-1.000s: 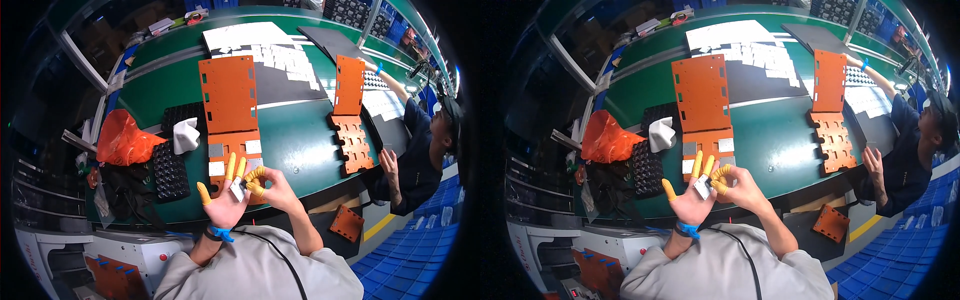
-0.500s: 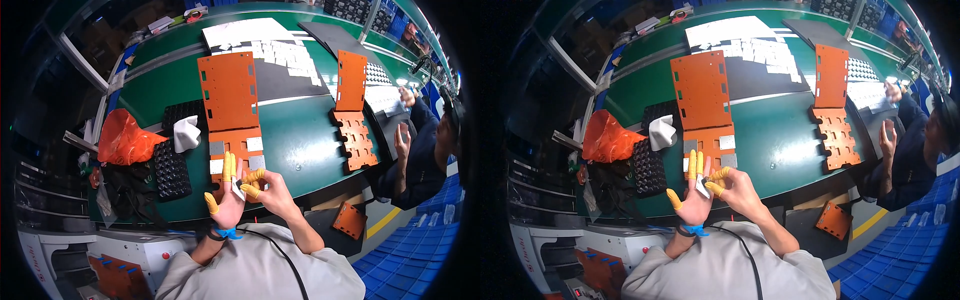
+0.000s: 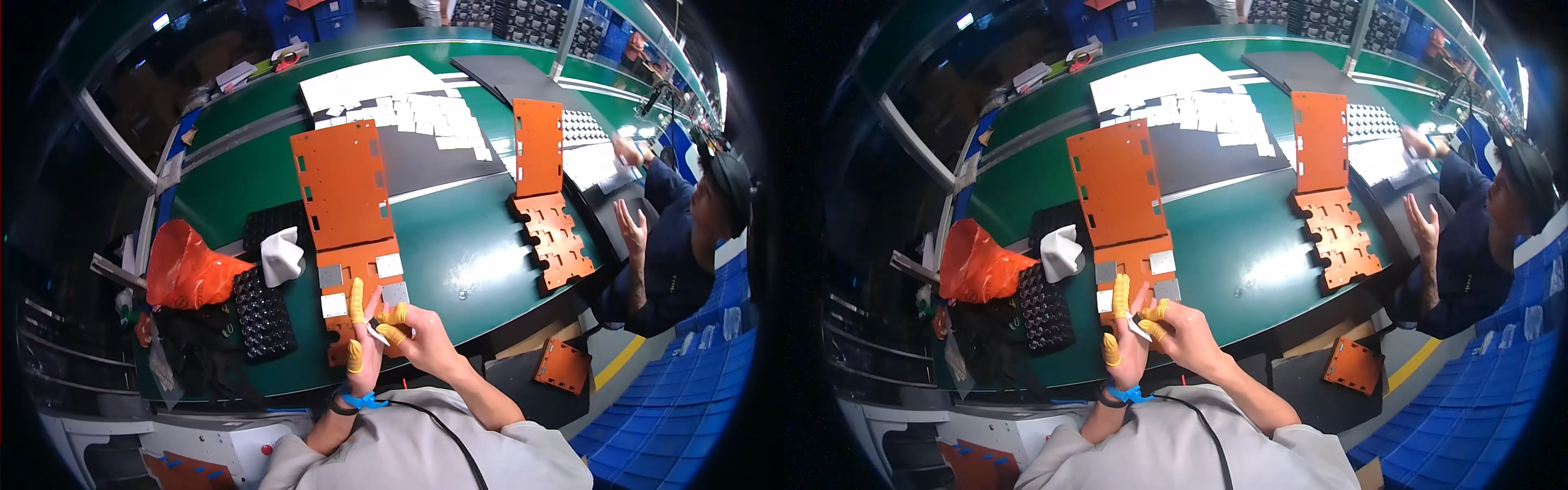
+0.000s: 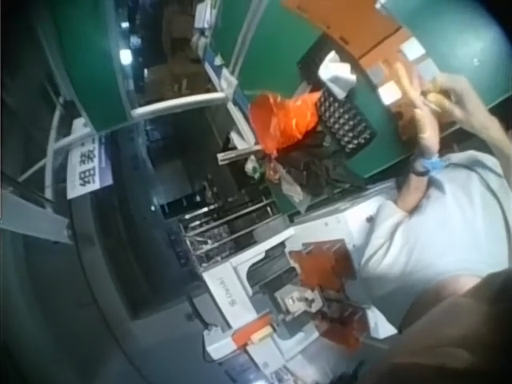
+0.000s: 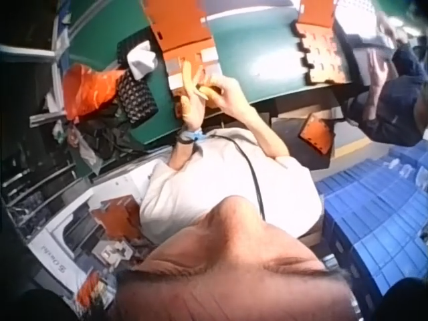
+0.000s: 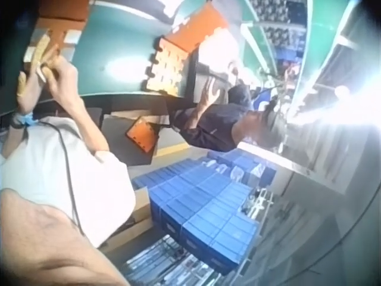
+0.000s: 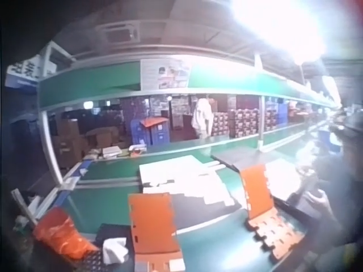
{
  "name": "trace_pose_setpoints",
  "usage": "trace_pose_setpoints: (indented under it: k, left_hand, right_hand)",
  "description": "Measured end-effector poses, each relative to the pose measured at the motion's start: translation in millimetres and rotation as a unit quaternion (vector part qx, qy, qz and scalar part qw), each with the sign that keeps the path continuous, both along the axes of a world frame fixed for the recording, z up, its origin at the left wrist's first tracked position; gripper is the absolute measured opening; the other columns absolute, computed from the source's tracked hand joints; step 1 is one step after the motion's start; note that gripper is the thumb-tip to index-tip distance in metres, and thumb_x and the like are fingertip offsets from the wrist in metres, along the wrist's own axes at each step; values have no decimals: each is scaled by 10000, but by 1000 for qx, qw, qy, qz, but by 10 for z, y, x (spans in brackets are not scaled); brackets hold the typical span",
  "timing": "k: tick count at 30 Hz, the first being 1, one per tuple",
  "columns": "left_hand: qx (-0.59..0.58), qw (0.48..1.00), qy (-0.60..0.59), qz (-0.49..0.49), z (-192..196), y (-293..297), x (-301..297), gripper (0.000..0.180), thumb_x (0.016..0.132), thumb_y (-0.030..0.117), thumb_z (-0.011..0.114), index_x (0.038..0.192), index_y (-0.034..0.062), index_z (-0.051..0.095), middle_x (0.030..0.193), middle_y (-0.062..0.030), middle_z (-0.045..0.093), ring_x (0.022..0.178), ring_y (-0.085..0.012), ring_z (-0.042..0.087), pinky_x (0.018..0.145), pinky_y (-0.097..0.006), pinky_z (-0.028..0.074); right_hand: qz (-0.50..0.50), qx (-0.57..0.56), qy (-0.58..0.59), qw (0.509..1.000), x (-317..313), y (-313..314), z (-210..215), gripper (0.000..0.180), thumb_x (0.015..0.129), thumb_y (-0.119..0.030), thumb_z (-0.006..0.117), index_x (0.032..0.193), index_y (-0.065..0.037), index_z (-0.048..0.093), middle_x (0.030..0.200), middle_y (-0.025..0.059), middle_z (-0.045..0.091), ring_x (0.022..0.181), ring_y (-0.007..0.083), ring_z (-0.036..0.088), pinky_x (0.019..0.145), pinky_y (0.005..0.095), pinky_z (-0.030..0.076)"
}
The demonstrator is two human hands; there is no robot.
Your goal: Assembling components onto orange plastic panels and processing them using a heat press machine.
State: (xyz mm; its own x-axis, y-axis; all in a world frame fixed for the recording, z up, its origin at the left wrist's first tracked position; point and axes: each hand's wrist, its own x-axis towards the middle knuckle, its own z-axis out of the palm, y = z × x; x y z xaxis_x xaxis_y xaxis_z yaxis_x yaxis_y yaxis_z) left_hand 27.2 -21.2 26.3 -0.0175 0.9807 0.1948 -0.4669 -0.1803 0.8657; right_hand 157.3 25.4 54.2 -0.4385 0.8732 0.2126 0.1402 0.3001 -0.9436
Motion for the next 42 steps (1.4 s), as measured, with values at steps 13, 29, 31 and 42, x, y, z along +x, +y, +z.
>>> trace_pose_setpoints:
  k: [13, 29, 31, 42]
  left_hand:
    - [3, 995, 95, -9, 131, -28, 84, 1209, 766, 921, 336, 1597, 154, -91, 1671, -92, -22, 1538, -312, 53, 1235, -540, 51]
    - [-106, 979, 172, 27, -88, 18, 183, 502, 887, 64, 720, 1345, 0, 525, 1253, -71, 526, 1122, -152, 541, 950, -283, 493]
    - [-118, 972, 197, 51, -227, -5, 58, 396, 846, 90, 791, 1199, 11, 630, 1051, 0, 515, 882, -74, 513, 785, -210, 470]
    - [-105, 982, 143, 58, -257, -229, -81, 404, 859, 220, 812, 1111, -38, 631, 1018, 8, 520, 867, -82, 572, 723, -195, 460]
  right_hand:
    - [42, 141, -44, 988, 267, -62, -279, 372, 758, -187, 855, 1014, -14, 647, 782, 58, 555, 637, 185, 580, 568, 312, 479]
    - [-114, 96, -14, 989, 468, -191, -484, 230, 764, -85, 789, 976, -20, 728, 774, 102, 585, 671, 241, 599, 578, 348, 474]
    - [-111, 122, 15, 986, 442, -209, -535, 278, 743, -64, 802, 1010, -23, 735, 766, 93, 577, 663, 229, 590, 567, 339, 466]
    - [-35, 219, -26, 975, 336, -184, -483, 405, 780, -134, 787, 1171, -72, 701, 895, 86, 557, 758, 257, 576, 624, 367, 481]
